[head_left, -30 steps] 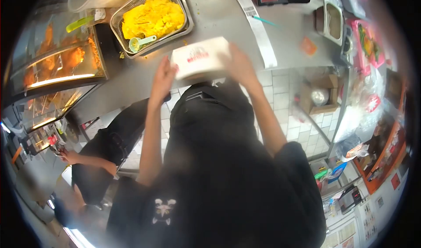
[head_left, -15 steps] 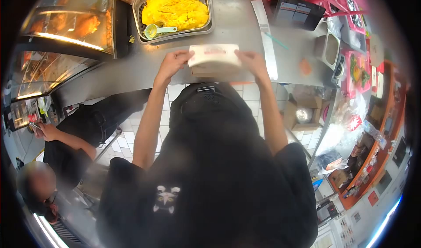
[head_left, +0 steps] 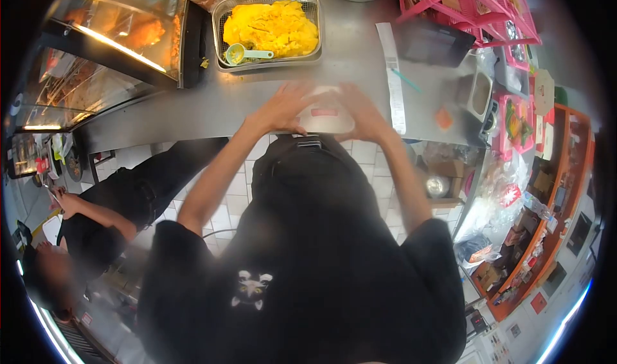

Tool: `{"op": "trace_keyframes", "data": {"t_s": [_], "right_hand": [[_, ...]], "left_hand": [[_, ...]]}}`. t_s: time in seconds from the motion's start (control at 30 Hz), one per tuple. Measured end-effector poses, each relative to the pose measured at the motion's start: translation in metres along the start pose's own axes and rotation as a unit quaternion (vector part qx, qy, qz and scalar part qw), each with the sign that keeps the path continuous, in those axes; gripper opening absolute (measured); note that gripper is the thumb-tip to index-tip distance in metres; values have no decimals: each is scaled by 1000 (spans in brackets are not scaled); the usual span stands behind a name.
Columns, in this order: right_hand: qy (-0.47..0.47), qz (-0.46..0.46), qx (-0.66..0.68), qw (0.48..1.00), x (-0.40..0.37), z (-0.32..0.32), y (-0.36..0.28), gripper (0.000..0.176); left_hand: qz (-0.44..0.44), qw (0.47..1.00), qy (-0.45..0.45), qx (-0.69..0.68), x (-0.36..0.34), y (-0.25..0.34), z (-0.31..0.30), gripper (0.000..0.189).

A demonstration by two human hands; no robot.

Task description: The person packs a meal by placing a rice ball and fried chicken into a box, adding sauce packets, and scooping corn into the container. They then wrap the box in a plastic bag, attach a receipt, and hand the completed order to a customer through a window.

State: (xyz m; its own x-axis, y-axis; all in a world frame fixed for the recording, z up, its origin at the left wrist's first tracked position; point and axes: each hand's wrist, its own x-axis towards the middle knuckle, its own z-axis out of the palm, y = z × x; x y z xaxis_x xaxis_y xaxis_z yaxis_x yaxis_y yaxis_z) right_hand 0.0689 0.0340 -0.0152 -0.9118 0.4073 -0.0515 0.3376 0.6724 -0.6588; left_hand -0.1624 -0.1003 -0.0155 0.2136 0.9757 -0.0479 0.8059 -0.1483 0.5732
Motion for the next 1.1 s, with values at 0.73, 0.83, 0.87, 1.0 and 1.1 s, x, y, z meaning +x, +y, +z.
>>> {"op": "trace_keyframes", "data": {"t_s": [0.73,0.83,0.87,1.0,1.1], "right_hand": [[23,-154,-107,982,-45,11,58,52],[334,96,-31,937,-99,-36,125,31],[436,164,-75,882,-124,-61,152,25],[469,493,-280,678,-225,-160,243,55],[401,525,-124,740,-280,-201,304,53]], "left_hand": [[-3,986,118,121,7,13,67,81],[-71,980,142,124,27,34,78,73],[-61,981,141,122,35,43,86,73],[-157,962,168,147,61,71,104,79],[-173,949,112,239,83,85,101,88]]}}
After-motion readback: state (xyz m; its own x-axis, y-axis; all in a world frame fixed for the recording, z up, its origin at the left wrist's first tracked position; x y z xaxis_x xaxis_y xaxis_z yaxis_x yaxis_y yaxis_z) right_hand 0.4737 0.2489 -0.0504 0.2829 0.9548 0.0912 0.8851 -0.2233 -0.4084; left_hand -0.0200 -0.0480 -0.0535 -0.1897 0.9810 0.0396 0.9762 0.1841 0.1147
